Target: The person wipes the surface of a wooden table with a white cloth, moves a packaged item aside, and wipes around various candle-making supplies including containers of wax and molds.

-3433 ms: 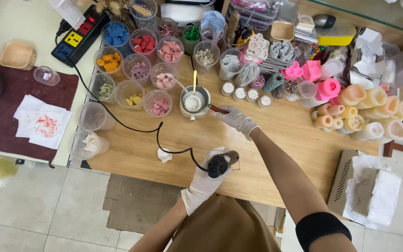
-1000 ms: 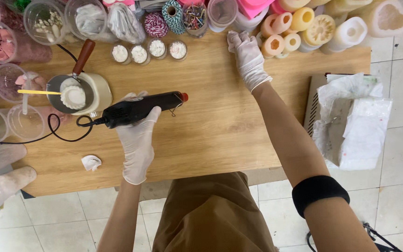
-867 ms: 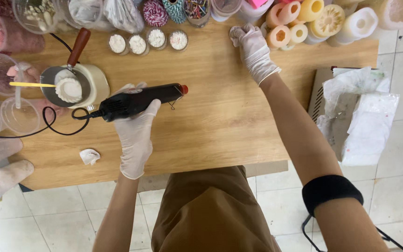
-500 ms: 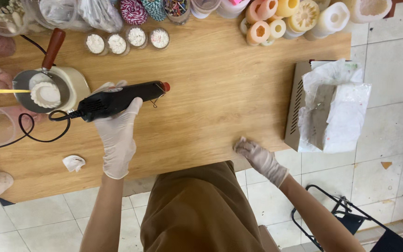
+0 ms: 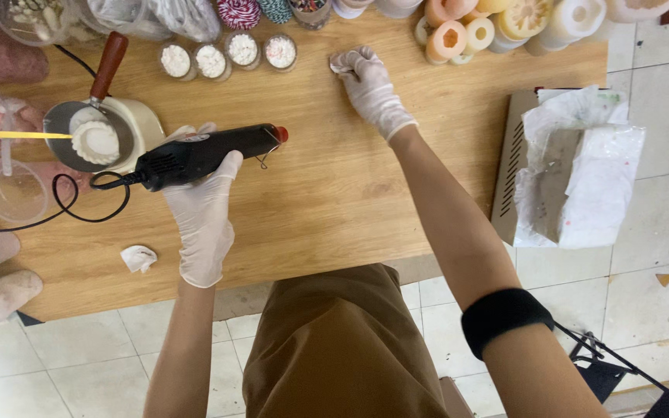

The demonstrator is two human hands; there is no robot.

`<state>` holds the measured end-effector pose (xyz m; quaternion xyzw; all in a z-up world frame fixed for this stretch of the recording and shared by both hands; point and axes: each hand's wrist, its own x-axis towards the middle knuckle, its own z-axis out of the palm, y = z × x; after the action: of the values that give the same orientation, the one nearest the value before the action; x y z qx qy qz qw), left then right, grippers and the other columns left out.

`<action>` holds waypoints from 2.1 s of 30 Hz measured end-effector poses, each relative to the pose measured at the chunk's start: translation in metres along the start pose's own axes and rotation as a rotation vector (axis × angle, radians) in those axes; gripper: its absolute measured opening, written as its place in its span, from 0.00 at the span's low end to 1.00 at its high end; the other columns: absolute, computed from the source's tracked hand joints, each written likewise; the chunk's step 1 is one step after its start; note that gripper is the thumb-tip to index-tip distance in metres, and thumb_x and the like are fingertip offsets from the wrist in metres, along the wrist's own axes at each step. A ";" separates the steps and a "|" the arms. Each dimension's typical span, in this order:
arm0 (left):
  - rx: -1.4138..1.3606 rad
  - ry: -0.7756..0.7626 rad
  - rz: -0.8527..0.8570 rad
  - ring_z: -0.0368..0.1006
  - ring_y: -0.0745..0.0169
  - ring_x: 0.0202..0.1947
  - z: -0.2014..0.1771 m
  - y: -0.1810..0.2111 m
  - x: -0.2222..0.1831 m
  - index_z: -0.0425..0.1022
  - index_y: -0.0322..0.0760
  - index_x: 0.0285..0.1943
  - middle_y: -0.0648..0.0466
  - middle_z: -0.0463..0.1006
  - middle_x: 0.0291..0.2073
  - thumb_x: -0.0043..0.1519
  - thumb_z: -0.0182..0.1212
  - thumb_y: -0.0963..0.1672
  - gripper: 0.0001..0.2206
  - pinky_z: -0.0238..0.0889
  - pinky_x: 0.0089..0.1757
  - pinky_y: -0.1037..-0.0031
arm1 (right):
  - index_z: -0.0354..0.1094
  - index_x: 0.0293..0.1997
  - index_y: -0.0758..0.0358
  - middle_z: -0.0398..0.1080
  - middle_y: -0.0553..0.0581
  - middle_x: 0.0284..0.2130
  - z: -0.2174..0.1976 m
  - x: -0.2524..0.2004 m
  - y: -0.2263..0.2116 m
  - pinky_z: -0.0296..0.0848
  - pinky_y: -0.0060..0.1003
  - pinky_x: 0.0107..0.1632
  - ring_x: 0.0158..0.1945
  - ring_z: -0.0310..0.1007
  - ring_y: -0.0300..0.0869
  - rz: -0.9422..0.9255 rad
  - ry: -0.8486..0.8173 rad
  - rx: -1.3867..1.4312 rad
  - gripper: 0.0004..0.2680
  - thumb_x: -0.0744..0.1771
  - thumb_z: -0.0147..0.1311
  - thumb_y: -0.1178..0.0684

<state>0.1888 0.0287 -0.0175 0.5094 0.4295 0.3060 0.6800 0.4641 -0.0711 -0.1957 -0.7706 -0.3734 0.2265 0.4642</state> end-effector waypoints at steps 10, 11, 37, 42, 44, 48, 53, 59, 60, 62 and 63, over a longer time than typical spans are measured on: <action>-0.023 -0.049 0.050 0.68 0.58 0.67 -0.014 0.002 -0.002 0.61 0.36 0.67 0.48 0.69 0.63 0.59 0.65 0.29 0.29 0.66 0.68 0.66 | 0.74 0.45 0.62 0.71 0.57 0.44 -0.015 -0.195 -0.012 0.76 0.38 0.46 0.46 0.71 0.47 -0.276 -0.459 -0.411 0.07 0.65 0.56 0.65; -0.030 -0.051 0.051 0.68 0.58 0.67 -0.014 0.002 -0.001 0.61 0.36 0.67 0.48 0.69 0.63 0.59 0.65 0.29 0.29 0.66 0.68 0.66 | 0.74 0.45 0.64 0.71 0.60 0.45 -0.027 -0.237 -0.012 0.76 0.42 0.46 0.45 0.70 0.49 -0.290 -0.423 -0.402 0.06 0.65 0.59 0.61; -0.010 -0.097 -0.059 0.69 0.57 0.66 -0.009 -0.003 -0.024 0.60 0.38 0.66 0.47 0.71 0.62 0.58 0.65 0.29 0.30 0.66 0.67 0.67 | 0.76 0.43 0.58 0.75 0.59 0.38 -0.057 -0.376 0.013 0.77 0.42 0.40 0.40 0.74 0.50 -0.033 -0.507 -0.505 0.06 0.65 0.56 0.61; -0.005 -0.119 -0.040 0.69 0.58 0.66 -0.005 -0.003 -0.028 0.61 0.38 0.66 0.47 0.71 0.62 0.58 0.66 0.29 0.30 0.66 0.68 0.67 | 0.75 0.38 0.58 0.78 0.54 0.41 -0.109 -0.346 0.005 0.76 0.40 0.55 0.46 0.79 0.41 0.116 -0.290 -0.298 0.03 0.68 0.56 0.59; 0.001 -0.144 -0.043 0.68 0.59 0.66 -0.010 -0.001 -0.031 0.61 0.38 0.67 0.47 0.71 0.62 0.58 0.66 0.29 0.30 0.66 0.68 0.67 | 0.76 0.40 0.62 0.76 0.58 0.43 -0.125 -0.294 -0.008 0.73 0.41 0.56 0.47 0.77 0.43 0.134 -0.161 -0.298 0.01 0.69 0.58 0.60; 0.073 -0.113 -0.039 0.69 0.58 0.66 -0.009 -0.003 -0.033 0.61 0.38 0.66 0.47 0.72 0.63 0.59 0.66 0.29 0.29 0.67 0.66 0.68 | 0.75 0.44 0.64 0.74 0.61 0.47 -0.102 -0.214 -0.010 0.77 0.36 0.59 0.51 0.77 0.45 0.203 -0.146 -0.026 0.07 0.65 0.54 0.64; 0.069 -0.133 -0.016 0.69 0.58 0.66 -0.010 -0.005 -0.035 0.61 0.38 0.66 0.48 0.71 0.62 0.58 0.66 0.29 0.29 0.69 0.67 0.67 | 0.74 0.52 0.60 0.73 0.63 0.46 -0.075 -0.278 0.006 0.77 0.39 0.44 0.44 0.75 0.49 0.128 -0.266 -0.492 0.10 0.67 0.54 0.61; 0.040 -0.118 -0.028 0.70 0.57 0.66 -0.010 -0.004 -0.041 0.61 0.37 0.67 0.47 0.72 0.62 0.59 0.66 0.30 0.29 0.67 0.67 0.68 | 0.76 0.47 0.54 0.73 0.59 0.42 -0.071 -0.417 0.035 0.77 0.43 0.44 0.42 0.73 0.52 -0.079 -0.658 -0.655 0.09 0.66 0.52 0.59; 0.048 -0.122 -0.035 0.70 0.58 0.66 -0.009 -0.003 -0.040 0.61 0.37 0.67 0.47 0.73 0.63 0.59 0.66 0.30 0.29 0.68 0.65 0.68 | 0.73 0.52 0.61 0.72 0.61 0.44 -0.078 -0.418 0.030 0.76 0.43 0.46 0.43 0.72 0.53 0.002 -0.567 -0.471 0.09 0.68 0.52 0.59; 0.054 -0.115 -0.040 0.70 0.58 0.65 -0.008 -0.006 -0.043 0.62 0.37 0.67 0.47 0.73 0.63 0.59 0.66 0.30 0.29 0.68 0.63 0.68 | 0.70 0.57 0.68 0.71 0.64 0.46 -0.097 -0.404 0.008 0.75 0.43 0.48 0.44 0.72 0.53 0.072 -0.482 -0.288 0.10 0.70 0.52 0.58; 0.050 -0.125 -0.022 0.69 0.58 0.65 -0.009 -0.007 -0.044 0.61 0.37 0.67 0.47 0.73 0.63 0.59 0.67 0.30 0.29 0.68 0.64 0.69 | 0.71 0.51 0.65 0.71 0.61 0.44 -0.098 -0.386 -0.003 0.77 0.41 0.46 0.42 0.73 0.51 0.339 -0.368 -0.277 0.08 0.69 0.56 0.54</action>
<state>0.1614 -0.0068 -0.0128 0.5398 0.3992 0.2552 0.6958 0.2930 -0.4269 -0.1464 -0.8240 -0.3446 0.3839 0.2343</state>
